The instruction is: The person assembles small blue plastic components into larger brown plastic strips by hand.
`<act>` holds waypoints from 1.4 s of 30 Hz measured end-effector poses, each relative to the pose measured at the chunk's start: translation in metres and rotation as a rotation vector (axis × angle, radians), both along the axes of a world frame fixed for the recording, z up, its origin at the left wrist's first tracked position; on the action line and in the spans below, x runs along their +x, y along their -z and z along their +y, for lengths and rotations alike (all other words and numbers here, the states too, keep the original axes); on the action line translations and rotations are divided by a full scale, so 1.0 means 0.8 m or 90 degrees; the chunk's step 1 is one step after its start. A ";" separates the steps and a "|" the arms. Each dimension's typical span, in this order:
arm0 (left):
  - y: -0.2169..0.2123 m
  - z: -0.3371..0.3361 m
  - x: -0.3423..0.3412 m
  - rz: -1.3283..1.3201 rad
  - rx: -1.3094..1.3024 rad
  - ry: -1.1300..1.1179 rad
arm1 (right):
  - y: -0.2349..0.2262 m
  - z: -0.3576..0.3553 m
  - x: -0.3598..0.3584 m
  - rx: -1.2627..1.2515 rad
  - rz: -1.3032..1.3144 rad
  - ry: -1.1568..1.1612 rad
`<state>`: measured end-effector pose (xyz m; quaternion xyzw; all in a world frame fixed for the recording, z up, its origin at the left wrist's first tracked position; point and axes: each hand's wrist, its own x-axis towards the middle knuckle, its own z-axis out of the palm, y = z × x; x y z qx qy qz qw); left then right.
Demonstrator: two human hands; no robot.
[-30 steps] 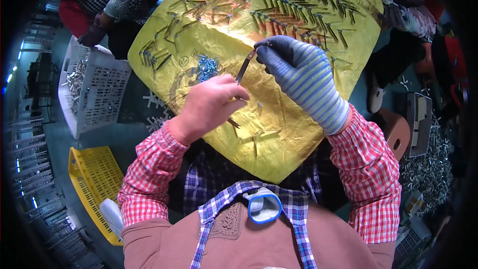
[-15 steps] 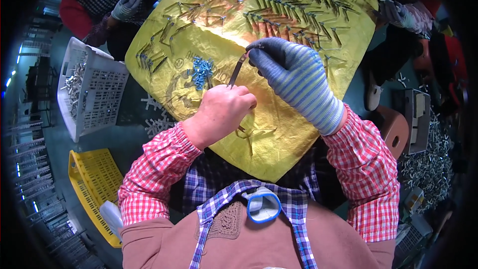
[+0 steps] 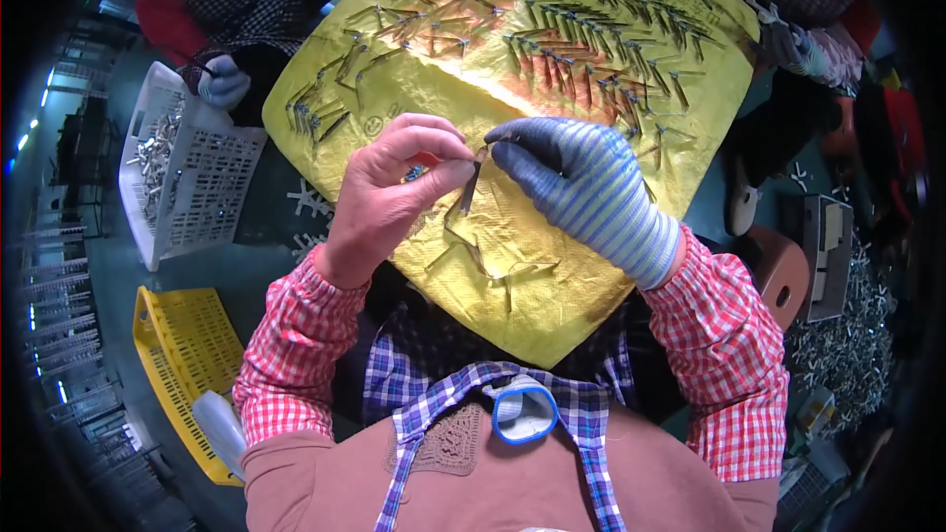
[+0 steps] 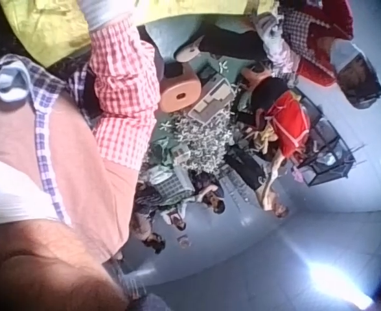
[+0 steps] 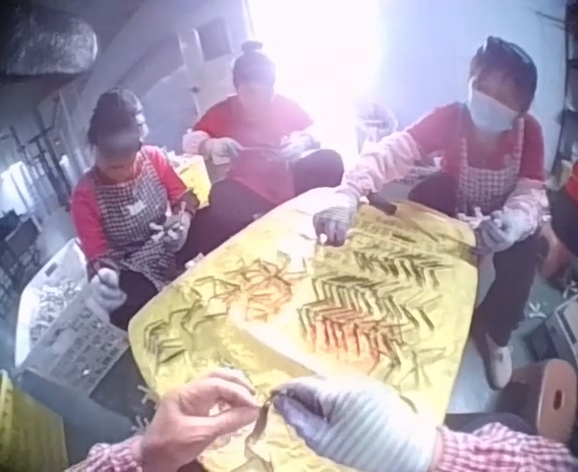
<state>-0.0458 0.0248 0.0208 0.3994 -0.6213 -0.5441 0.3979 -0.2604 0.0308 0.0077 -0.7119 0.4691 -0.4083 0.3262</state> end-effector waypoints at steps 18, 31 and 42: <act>0.021 -0.005 0.002 0.004 0.006 -0.003 | -0.013 0.002 0.001 -0.053 0.077 -0.013; 0.021 0.003 -0.003 -0.002 0.035 -0.033 | -0.007 0.004 0.005 -0.060 0.048 0.006; 0.022 0.002 0.001 -0.017 0.023 -0.040 | -0.010 0.003 0.005 -0.049 0.074 0.008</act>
